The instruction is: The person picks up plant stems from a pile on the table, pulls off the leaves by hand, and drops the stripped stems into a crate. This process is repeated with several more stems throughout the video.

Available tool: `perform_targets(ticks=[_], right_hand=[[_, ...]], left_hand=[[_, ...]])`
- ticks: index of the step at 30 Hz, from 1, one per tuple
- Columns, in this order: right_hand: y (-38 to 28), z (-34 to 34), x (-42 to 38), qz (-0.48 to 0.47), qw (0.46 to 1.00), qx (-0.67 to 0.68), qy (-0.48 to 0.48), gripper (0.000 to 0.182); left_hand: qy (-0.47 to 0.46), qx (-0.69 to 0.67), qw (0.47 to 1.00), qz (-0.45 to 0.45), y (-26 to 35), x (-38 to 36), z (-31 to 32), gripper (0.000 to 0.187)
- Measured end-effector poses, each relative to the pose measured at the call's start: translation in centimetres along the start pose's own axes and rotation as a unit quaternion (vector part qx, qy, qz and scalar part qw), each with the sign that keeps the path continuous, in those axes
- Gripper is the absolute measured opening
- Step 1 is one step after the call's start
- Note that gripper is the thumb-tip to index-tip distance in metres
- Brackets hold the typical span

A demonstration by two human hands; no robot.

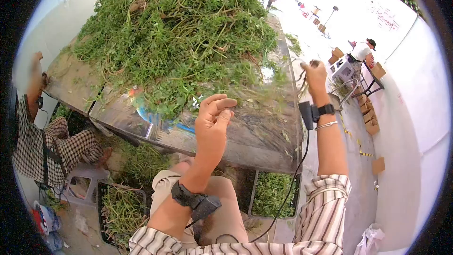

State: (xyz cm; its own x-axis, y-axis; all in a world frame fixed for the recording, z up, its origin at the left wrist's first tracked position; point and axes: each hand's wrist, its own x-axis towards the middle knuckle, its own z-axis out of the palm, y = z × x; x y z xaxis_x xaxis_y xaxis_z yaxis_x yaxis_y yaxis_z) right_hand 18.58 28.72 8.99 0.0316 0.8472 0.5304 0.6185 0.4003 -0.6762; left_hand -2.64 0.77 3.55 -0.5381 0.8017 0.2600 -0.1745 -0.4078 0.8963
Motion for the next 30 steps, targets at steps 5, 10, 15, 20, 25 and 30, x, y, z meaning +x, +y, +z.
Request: perform_targets(ticks=[5,10,15,20,25,30], right_hand=[[-9.4,-3.3,2.1,-0.126,0.99,0.039,0.044,0.039],[-15.9,-2.6,-2.1,-0.257,0.966,-0.028,0.016,0.034],[-17.4,0.3,-7.2,-0.265,0.959,-0.043,-0.088,0.028],[-18.9,1.6,-10.7,-0.257,0.95,-0.023,-0.178,0.028],[-20.3,1.3,-13.2,-0.304,0.929,-0.027,-0.207,0.027],[-21.1,0.9,-15.9,-0.407,0.886,-0.026,-0.22,0.028]], left_hand=[[0.003,0.0,1.0,0.014,-0.4,0.3,-0.1,0.019],[0.009,0.001,1.0,0.025,-0.4,0.6,-0.4,0.019],[0.041,0.046,0.998,0.03,0.9,0.8,-1.3,0.033],[0.056,0.092,0.991,0.078,2.0,1.0,-1.4,0.058],[0.078,0.269,0.943,0.181,1.5,1.3,-1.4,0.079],[0.06,0.257,0.944,0.198,1.1,1.5,-1.3,0.096]])
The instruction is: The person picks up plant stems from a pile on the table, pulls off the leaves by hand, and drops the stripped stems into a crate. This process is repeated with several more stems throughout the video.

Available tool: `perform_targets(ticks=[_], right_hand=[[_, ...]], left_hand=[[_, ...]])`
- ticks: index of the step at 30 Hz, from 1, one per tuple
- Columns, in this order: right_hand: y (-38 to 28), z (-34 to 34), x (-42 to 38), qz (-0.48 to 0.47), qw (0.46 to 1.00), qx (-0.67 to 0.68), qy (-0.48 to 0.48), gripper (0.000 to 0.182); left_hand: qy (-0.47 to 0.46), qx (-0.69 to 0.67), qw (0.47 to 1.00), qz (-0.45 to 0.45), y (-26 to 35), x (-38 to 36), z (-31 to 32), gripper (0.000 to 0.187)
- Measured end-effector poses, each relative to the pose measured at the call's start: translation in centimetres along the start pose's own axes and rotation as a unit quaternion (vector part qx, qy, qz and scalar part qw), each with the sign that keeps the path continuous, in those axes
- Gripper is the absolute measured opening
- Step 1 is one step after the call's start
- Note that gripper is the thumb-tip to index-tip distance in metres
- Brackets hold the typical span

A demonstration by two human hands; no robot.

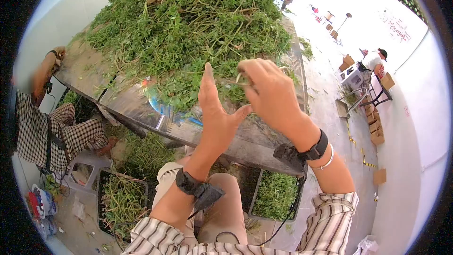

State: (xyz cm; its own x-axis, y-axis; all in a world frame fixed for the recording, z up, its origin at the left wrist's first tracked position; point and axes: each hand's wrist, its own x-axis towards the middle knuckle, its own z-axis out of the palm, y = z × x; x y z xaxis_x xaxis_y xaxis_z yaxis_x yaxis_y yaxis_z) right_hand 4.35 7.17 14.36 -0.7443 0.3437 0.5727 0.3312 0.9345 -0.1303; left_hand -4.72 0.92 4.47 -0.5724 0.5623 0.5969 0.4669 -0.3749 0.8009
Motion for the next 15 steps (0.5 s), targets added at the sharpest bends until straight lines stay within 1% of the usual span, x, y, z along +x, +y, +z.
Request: perform_targets(ticks=[1,3,5,7,8,9,10,12,15], right_hand=[[-0.4,0.2,-0.2,0.002,1.0,0.0,0.001,0.028],[-1.1,0.5,-0.4,-0.06,0.998,-0.019,0.004,0.027],[-2.0,0.7,-0.6,-0.073,0.997,-0.01,-0.005,0.026],[-2.6,1.1,-0.8,-0.086,0.996,0.0,-0.013,0.026],[-2.8,1.4,-0.9,-0.112,0.993,0.005,-0.023,0.027],[-3.0,1.8,-1.0,-0.138,0.99,0.01,-0.034,0.029],[-3.2,2.1,-1.2,-0.136,0.99,0.01,-0.031,0.029],[-3.8,2.8,-1.3,-0.183,0.982,0.029,-0.025,0.034],[-5.1,2.6,-1.2,-0.199,0.978,0.045,-0.037,0.037]], left_hand=[[-0.002,0.0,1.0,0.001,0.0,0.0,0.1,0.096],[-0.016,0.006,1.0,0.001,0.2,0.2,0.4,0.096],[-0.011,0.002,1.0,0.011,-1.3,0.2,1.3,0.097],[-0.005,0.0,1.0,0.02,-1.2,0.1,1.3,0.097],[0.004,-0.107,0.994,-0.008,-0.9,-0.2,1.3,0.094],[0.012,-0.212,0.976,-0.037,-0.6,-0.4,1.3,0.091],[0.009,-0.211,0.977,-0.036,-0.5,-0.4,1.3,0.091],[-0.023,-0.201,0.977,-0.072,-0.4,-0.3,1.5,0.084],[-0.069,-0.183,0.973,-0.125,-0.5,-0.1,1.5,0.073]])
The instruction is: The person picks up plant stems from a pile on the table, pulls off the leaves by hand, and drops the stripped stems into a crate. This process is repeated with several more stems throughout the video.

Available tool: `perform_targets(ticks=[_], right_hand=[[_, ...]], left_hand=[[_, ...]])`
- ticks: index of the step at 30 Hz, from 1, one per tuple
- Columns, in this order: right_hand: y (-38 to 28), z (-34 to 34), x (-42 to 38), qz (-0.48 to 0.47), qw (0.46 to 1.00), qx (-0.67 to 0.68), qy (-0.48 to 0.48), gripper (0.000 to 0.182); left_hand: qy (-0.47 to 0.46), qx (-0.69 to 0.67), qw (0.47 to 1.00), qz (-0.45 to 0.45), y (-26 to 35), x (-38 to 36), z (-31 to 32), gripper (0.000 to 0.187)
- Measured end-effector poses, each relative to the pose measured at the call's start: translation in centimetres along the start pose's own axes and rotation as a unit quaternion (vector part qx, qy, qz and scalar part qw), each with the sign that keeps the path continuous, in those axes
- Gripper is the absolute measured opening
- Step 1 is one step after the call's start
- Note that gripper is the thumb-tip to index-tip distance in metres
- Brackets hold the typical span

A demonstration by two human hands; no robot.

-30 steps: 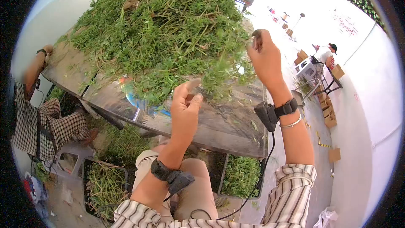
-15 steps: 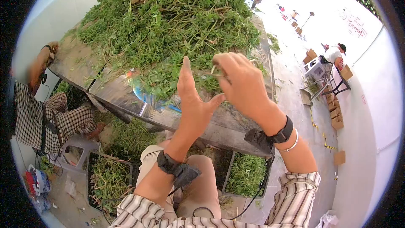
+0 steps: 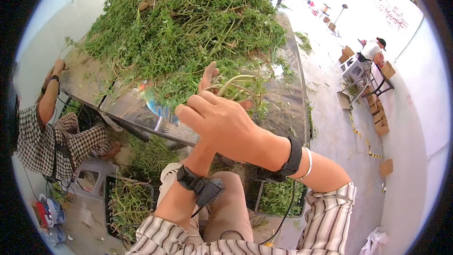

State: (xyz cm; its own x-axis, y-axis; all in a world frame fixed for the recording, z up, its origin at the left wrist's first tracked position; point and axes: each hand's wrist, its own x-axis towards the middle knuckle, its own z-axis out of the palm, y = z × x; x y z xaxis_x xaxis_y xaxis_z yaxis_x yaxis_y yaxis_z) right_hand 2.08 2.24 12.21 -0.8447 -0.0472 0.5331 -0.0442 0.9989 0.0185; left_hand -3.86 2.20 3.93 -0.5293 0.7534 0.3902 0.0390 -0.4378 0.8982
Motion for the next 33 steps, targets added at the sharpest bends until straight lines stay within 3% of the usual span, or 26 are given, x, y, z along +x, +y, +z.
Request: perform_targets(ticks=[1,3,4,6,7,12,13,16,20,25,26,29,30,32,33], right_hand=[[-0.2,0.3,0.0,0.001,1.0,0.001,0.002,0.037],[-0.5,1.1,0.2,-0.023,0.999,0.029,0.003,0.038],[-0.7,1.2,0.3,-0.021,0.999,0.029,0.005,0.038],[-1.3,1.6,0.5,-0.033,0.998,0.049,-0.024,0.039],[-1.5,1.9,0.6,-0.031,0.998,0.049,-0.022,0.039],[-2.1,3.3,0.8,-0.033,0.995,0.092,0.012,0.04],[-2.2,3.6,0.8,-0.033,0.995,0.097,0.018,0.04],[-2.6,4.1,0.6,-0.013,0.992,0.119,0.036,0.039],[-3.0,4.1,0.4,0.007,0.989,0.123,0.077,0.041],[-1.7,0.5,-1.5,0.134,0.956,0.177,0.19,0.032],[-1.5,-0.2,-2.0,0.197,0.939,0.181,0.216,0.027],[0.1,-1.6,-4.5,0.376,0.856,0.248,0.256,0.017],[0.5,-2.0,-5.2,0.377,0.856,0.247,0.255,0.017],[1.2,-2.5,-6.2,0.477,0.782,0.316,0.248,0.017],[1.4,-2.3,-6.5,0.477,0.783,0.316,0.246,0.017]], left_hand=[[-0.001,0.002,1.0,0.0,0.1,0.0,-0.1,0.073],[0.04,0.048,0.991,0.117,0.8,0.2,-0.6,0.045],[0.037,0.049,0.991,0.118,1.2,0.1,-1.0,0.045],[-0.009,-0.152,0.988,-0.022,1.8,-0.1,-1.7,0.034],[-0.011,-0.151,0.988,-0.022,1.7,-0.1,-1.7,0.034],[0.138,0.13,0.98,0.064,1.4,-0.3,-1.9,0.052],[0.136,0.131,0.98,0.064,1.4,-0.2,-2.0,0.052],[0.067,-0.134,0.988,-0.024,1.6,0.2,-2.5,0.029],[0.009,-0.379,0.918,-0.119,0.4,0.0,-3.2,0.028],[-0.095,-0.528,0.831,-0.149,-0.2,0.1,-3.8,0.029],[0.084,-0.403,0.899,-0.151,0.6,0.5,-2.5,0.032],[0.098,-0.405,0.9,-0.128,2.2,0.5,-2.1,0.032],[0.066,-0.4,0.906,-0.119,1.8,0.5,-2.4,0.032],[0.066,-0.379,0.915,-0.122,1.4,0.4,-2.4,0.033],[0.065,-0.356,0.924,-0.125,1.4,0.4,-2.4,0.033]])
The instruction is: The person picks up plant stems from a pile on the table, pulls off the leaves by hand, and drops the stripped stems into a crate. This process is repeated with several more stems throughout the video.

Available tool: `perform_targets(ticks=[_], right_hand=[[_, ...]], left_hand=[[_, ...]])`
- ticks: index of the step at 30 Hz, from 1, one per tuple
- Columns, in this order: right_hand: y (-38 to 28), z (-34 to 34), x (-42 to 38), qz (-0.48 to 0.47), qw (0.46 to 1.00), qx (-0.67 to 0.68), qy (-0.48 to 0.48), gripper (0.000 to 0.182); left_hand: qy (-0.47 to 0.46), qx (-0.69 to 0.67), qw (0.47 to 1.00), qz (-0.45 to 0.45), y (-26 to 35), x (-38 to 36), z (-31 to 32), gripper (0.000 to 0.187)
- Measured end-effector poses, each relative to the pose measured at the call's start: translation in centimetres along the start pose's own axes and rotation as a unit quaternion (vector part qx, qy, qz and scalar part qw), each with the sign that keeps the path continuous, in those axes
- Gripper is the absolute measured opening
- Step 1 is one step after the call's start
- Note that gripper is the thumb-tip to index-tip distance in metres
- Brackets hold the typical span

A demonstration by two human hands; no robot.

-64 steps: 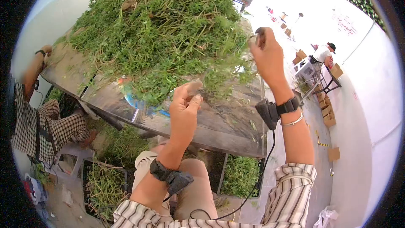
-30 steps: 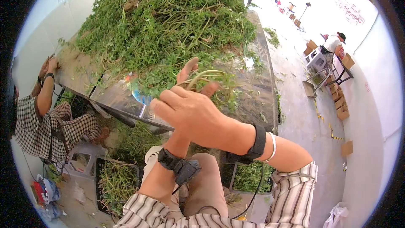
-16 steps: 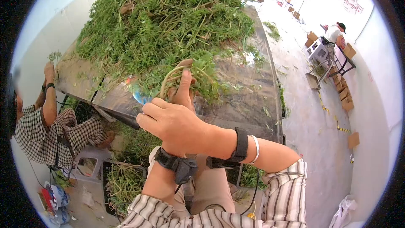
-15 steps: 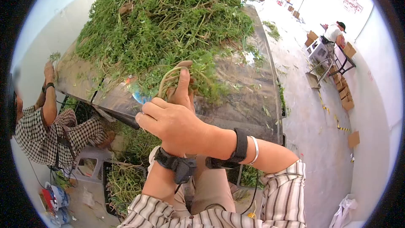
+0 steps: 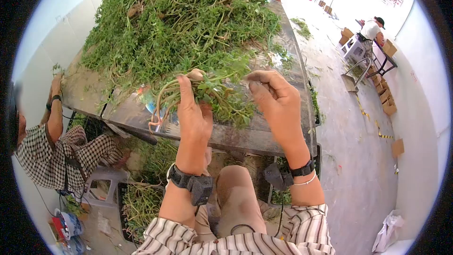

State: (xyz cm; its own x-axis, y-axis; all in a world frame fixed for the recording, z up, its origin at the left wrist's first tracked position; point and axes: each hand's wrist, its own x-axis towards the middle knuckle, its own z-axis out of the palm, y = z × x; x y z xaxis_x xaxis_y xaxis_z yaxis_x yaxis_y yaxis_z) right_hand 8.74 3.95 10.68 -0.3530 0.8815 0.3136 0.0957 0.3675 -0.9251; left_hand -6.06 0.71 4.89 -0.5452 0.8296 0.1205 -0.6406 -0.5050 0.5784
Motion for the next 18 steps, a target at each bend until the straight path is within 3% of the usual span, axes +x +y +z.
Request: perform_targets(ticks=[6,10,13,16,18], right_hand=[[0.9,1.6,0.4,-0.1,0.994,-0.033,-0.027,0.021],[-0.2,3.0,0.7,-0.106,0.992,-0.049,-0.052,0.023],[0.1,3.2,1.5,-0.137,0.987,-0.081,-0.026,0.021],[0.2,3.2,1.8,-0.148,0.985,-0.084,-0.004,0.016],[0.2,3.2,1.7,-0.144,0.987,-0.078,0.001,0.014]], left_hand=[[-0.08,0.068,0.994,0.035,-0.4,-0.1,0.1,0.036],[-0.083,0.043,0.995,0.042,-0.7,-0.3,0.6,0.036],[-0.081,0.131,0.986,0.059,-0.4,-0.5,0.6,0.034],[-0.036,0.111,0.993,0.011,-0.1,-0.8,0.7,0.03],[-0.021,0.134,0.989,0.064,-0.4,-0.5,0.6,0.03]])
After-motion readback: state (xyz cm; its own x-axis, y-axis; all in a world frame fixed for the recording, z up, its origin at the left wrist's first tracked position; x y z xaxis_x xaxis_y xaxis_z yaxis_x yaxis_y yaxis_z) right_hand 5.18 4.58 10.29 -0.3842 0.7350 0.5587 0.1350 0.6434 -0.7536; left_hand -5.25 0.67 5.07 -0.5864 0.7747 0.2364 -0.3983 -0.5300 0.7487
